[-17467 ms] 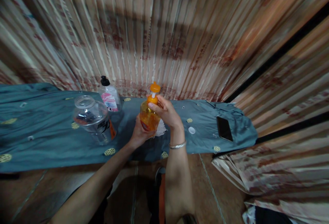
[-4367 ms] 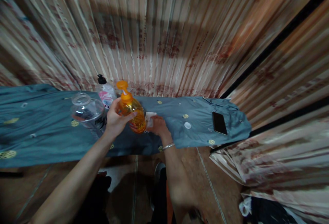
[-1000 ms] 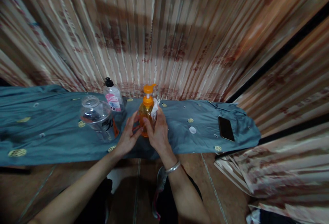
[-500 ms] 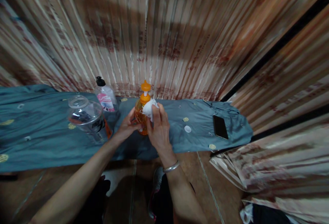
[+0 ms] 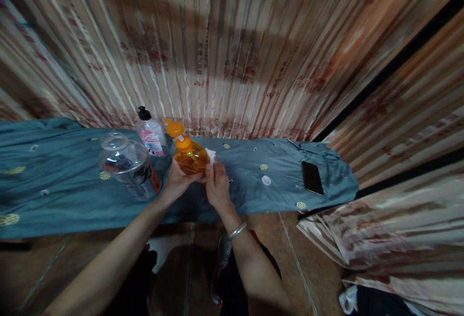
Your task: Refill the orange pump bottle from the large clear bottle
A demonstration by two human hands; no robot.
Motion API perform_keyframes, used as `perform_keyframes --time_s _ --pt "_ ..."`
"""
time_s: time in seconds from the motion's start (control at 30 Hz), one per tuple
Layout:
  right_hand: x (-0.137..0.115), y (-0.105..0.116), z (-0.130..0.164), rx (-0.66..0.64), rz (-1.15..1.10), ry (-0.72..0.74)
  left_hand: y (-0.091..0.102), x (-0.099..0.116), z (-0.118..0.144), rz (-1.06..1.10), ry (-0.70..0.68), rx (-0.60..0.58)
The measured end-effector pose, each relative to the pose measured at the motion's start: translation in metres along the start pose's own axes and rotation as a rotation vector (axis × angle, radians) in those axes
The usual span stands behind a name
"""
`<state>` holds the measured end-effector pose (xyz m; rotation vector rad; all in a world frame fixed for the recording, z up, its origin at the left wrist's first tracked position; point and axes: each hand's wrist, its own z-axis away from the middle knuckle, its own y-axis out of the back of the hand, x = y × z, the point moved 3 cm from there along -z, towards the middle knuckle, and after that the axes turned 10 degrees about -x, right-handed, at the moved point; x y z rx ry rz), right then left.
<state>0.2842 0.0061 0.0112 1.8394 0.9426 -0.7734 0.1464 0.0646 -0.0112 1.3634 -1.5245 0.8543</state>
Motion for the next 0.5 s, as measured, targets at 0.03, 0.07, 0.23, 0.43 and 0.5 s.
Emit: perform_keyframes --time_s 0.03,0.07,0.23,0.43,0.5 --pt "0.01 -0.002 -0.001 -0.019 -0.047 -0.051 0.001 0.001 0.001 0.016 0.017 0.003" --pt "0.019 -0.005 -0.003 -0.058 -0.084 -0.104 0.003 0.002 0.002 0.03 0.035 0.003" --pt "0.052 -0.008 -0.011 -0.193 -0.14 -0.262 0.005 0.009 0.006 0.092 0.119 -0.009" --pt "0.055 -0.004 -0.016 -0.228 -0.164 -0.248 0.01 0.014 0.004 0.16 0.162 0.017" --pt "0.051 -0.003 -0.018 -0.239 -0.181 -0.223 0.012 0.015 0.002 0.173 0.163 0.024"
